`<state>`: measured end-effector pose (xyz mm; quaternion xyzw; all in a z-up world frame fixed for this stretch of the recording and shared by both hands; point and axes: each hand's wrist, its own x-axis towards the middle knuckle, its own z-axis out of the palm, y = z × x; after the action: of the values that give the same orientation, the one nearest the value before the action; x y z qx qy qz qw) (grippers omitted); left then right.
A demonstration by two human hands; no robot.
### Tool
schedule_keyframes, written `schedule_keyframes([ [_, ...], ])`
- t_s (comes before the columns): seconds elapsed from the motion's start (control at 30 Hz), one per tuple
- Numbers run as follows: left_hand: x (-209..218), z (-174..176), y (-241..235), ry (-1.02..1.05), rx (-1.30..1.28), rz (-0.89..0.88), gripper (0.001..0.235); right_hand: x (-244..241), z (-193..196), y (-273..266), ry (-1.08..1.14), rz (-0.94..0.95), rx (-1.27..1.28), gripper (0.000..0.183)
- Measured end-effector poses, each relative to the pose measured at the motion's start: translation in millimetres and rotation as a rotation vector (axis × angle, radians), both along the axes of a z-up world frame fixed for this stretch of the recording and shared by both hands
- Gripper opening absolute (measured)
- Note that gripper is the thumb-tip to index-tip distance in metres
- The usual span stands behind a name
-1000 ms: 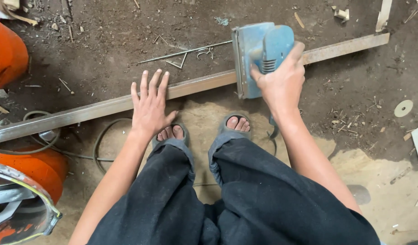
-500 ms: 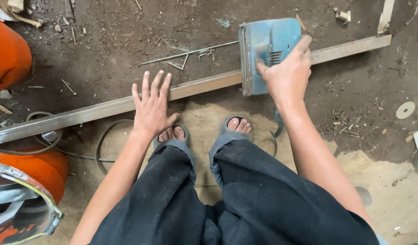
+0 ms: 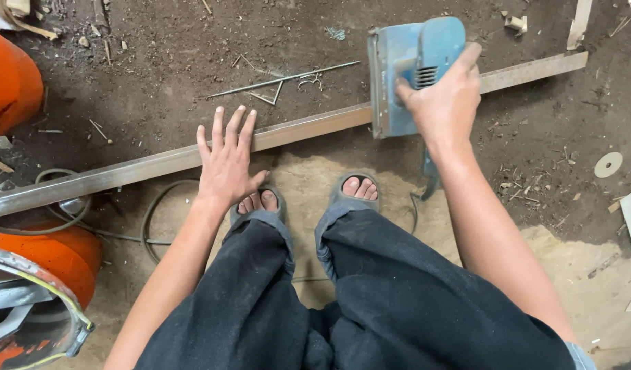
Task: Using an electric sheet sander to smooth the surface of a long metal beam on a workshop floor.
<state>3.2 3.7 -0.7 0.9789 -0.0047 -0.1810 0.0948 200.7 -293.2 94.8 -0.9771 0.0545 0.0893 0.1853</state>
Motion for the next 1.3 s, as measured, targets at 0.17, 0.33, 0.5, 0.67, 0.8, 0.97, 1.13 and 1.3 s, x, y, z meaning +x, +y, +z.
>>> schedule_keyframes([
  [0.17,0,1,-1,0.009,-0.001,0.007,0.129,15,-13,-21,-0.034,-0.011,-0.030,0.086],
  [0.33,1,1,-1,0.007,0.005,0.010,0.129,12,-9,-10,0.012,-0.064,-0.040,0.100],
  [0.5,-1,-2,-1,-0.020,0.037,-0.008,0.130,4,-5,10,0.040,-0.014,-0.055,0.101],
  [0.67,2,-3,0,0.042,-0.003,0.011,0.129,0,-13,1,-0.032,0.036,-0.050,0.100],
  [0.8,2,-1,1,0.045,-0.025,0.014,0.128,0,2,-3,0.000,-0.065,0.030,0.083],
  [0.97,1,0,0,0.036,-0.032,0.020,0.128,0,-4,-22,-0.031,-0.099,0.020,0.084],
  [1.13,0,-2,0,0.008,-0.021,0.013,0.129,-21,4,-19,-0.016,-0.069,0.017,0.083],
  [1.3,5,13,-4,0.154,-0.061,0.095,0.121,-40,4,-30,-0.059,0.050,0.067,0.080],
])
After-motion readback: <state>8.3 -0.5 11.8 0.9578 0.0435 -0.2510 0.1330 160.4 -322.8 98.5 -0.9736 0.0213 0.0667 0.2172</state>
